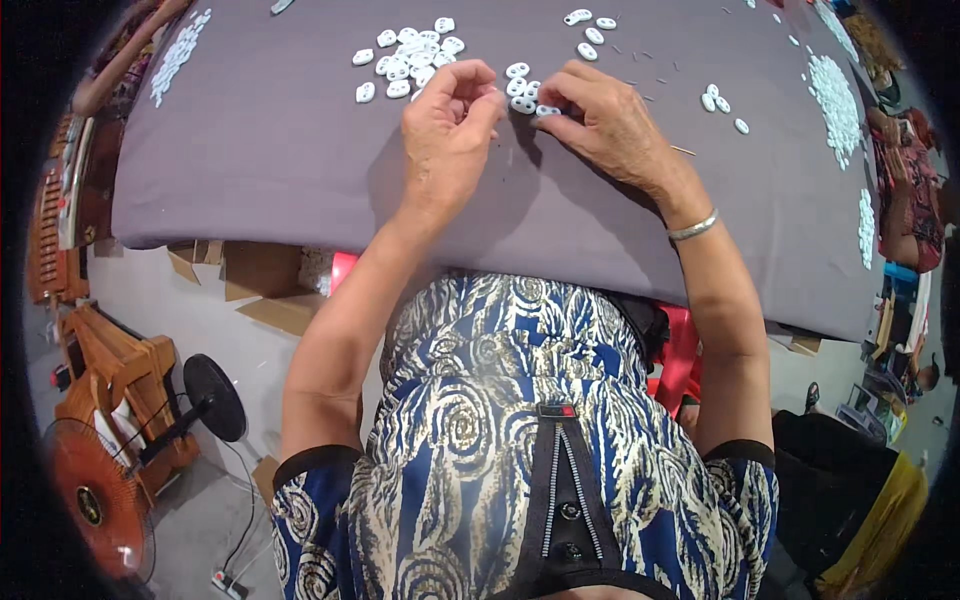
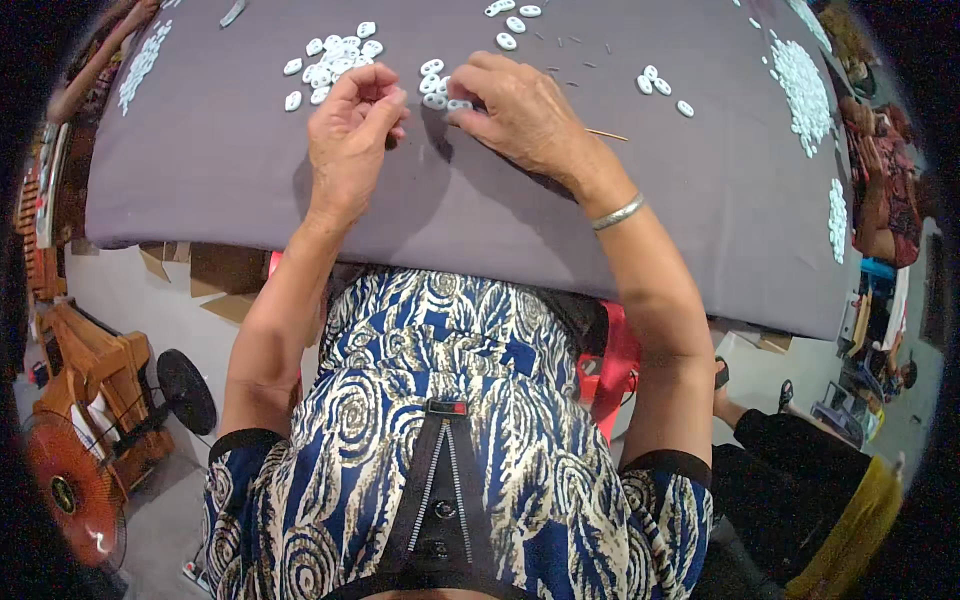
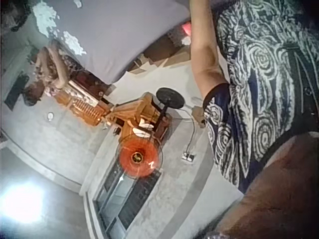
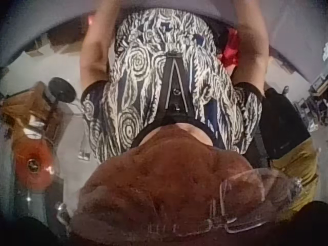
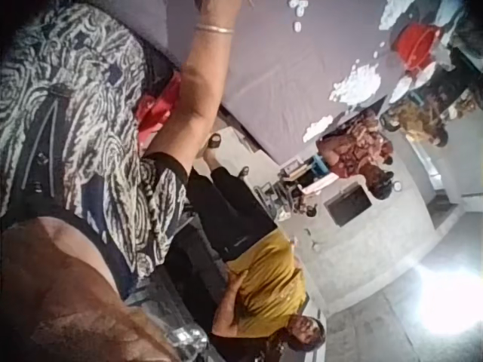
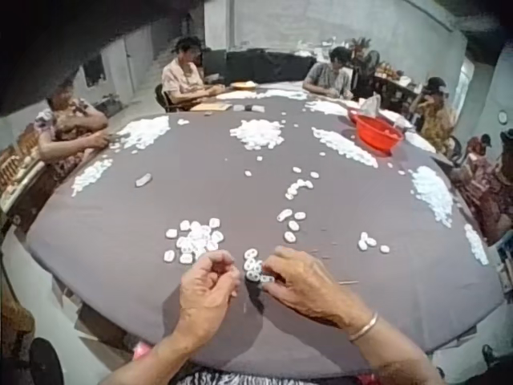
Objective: Inspecting and sorting small white plastic components on a table in a manufacturing setting.
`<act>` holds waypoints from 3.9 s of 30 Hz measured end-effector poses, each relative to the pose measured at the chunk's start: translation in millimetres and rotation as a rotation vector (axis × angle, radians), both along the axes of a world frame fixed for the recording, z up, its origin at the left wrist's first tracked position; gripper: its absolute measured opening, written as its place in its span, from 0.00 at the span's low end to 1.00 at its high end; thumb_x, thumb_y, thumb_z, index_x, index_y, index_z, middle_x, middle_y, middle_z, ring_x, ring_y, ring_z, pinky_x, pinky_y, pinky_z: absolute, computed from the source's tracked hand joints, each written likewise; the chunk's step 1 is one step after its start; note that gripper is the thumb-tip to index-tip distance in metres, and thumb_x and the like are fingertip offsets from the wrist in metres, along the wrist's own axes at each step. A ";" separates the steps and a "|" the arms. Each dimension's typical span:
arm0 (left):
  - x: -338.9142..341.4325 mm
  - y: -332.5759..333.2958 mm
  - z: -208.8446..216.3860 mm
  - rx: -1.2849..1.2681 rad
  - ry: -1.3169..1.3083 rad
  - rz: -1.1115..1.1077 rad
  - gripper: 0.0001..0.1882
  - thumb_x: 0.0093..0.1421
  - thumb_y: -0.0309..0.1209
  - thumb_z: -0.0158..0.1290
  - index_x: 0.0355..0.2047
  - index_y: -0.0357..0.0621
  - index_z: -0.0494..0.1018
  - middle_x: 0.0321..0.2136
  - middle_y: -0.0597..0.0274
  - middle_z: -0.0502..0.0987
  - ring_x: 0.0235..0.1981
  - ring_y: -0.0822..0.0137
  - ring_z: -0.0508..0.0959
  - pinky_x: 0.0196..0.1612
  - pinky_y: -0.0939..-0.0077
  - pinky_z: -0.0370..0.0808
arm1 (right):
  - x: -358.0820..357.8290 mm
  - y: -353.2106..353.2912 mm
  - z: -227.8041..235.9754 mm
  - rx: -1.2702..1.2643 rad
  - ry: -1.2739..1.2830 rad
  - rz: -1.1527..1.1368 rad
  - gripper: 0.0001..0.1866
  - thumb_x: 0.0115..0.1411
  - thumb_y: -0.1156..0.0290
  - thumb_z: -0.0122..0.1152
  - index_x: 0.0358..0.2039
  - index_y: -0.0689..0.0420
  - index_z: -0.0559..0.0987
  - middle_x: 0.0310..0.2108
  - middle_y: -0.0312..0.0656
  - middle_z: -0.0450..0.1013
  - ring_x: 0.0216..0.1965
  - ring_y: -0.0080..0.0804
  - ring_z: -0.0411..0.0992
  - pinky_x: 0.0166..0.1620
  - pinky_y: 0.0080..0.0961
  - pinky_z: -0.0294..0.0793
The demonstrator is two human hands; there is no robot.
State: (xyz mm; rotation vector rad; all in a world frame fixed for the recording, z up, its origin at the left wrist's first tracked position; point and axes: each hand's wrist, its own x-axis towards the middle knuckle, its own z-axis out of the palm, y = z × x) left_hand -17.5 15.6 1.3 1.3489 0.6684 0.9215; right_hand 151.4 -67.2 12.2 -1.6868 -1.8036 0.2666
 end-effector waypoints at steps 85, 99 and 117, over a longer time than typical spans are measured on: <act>-9.2 20.8 -3.1 0.379 0.251 0.043 0.07 0.54 0.23 0.55 0.34 0.36 0.73 0.25 0.67 0.70 0.23 0.78 0.68 0.29 0.83 0.69 | 99.7 81.7 8.6 -0.083 0.088 -0.383 0.09 0.53 0.66 0.61 0.31 0.58 0.80 0.22 0.31 0.72 0.25 0.16 0.67 0.31 0.17 0.67; -9.9 18.7 -4.1 0.432 0.263 0.038 0.07 0.53 0.23 0.55 0.33 0.36 0.74 0.24 0.66 0.70 0.23 0.77 0.69 0.28 0.82 0.69 | 34.8 39.0 22.8 -0.301 0.033 -0.097 0.09 0.50 0.69 0.60 0.26 0.62 0.74 0.16 0.35 0.66 0.20 0.21 0.63 0.26 0.23 0.64; 19.6 -2.6 9.7 0.110 0.047 -0.203 0.18 0.53 0.27 0.57 0.45 0.38 0.70 0.27 0.64 0.74 0.29 0.75 0.74 0.33 0.80 0.73 | 5.0 4.2 29.2 -0.125 0.635 -0.056 0.08 0.58 0.70 0.61 0.29 0.62 0.77 0.25 0.26 0.70 0.27 0.12 0.64 0.30 0.12 0.65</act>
